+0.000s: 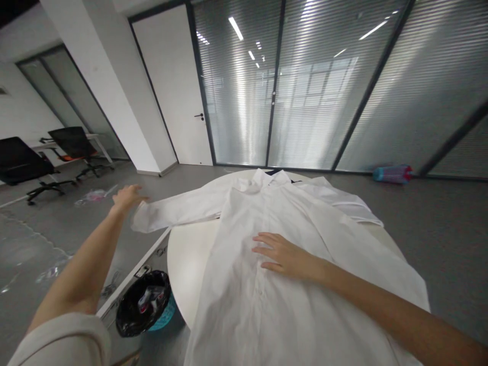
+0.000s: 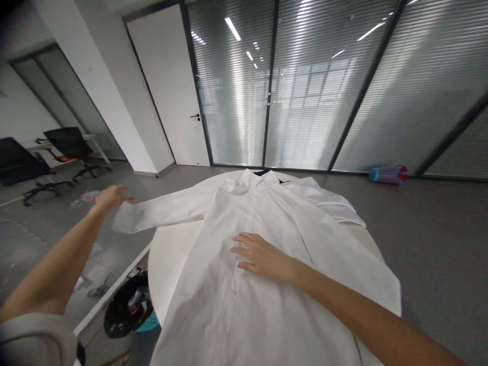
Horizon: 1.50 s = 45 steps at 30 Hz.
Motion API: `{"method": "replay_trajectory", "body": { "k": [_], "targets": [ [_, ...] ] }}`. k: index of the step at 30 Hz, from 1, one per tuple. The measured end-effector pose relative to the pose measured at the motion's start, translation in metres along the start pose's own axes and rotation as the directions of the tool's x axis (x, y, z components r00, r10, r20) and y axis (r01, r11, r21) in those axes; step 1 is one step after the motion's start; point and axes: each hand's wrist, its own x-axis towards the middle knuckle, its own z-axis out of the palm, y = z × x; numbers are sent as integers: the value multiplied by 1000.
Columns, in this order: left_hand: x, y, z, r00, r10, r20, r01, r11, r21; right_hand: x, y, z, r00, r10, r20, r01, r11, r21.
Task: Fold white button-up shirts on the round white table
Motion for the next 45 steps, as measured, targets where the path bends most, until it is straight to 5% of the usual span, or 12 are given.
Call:
{"method": "replay_trajectory", "body": {
  "k": [5,6,9,12,14,22,25,28,33,37,42,45],
  "targets": [
    [-62,47,34,981,123,152,-112,991,-78,-92,16,-21,907,398,-137,-389,917,89],
    [-84,56,39,932,176,317,-132,979,-155,-114,20,-23,839,511,-185,-500,859,106],
    [-159,76,47,575,350,739,9,901,-434,-175,29,-19,604,744,-285,-743,655,136],
    [-228,86,48,423,416,805,94,863,-495,-214,24,-5,474,825,-307,-835,532,140],
    [-262,91,48,396,429,812,159,839,-521,-223,12,6,440,845,-303,-859,495,132],
    [-283,110,33,531,362,766,358,723,-590,-199,-26,15,550,778,-303,-770,614,177],
    [-288,114,23,647,255,719,482,593,-644,-202,-25,-7,449,795,-409,-715,594,369],
    [-310,121,20,658,222,719,575,469,-671,-214,-22,-19,293,866,-405,-685,486,543],
    [-347,125,22,643,216,735,686,266,-678,-230,-24,-8,312,933,-181,-668,350,657],
    [-350,120,11,604,163,780,771,125,-624,-235,-26,-5,268,935,-233,-673,355,649],
    [-345,109,-13,688,171,705,647,295,-703,-247,-20,0,415,900,-134,-700,410,585],
    [-346,84,-20,789,92,607,481,522,-704,-271,3,4,361,914,-187,-739,402,541]
  ]
}}
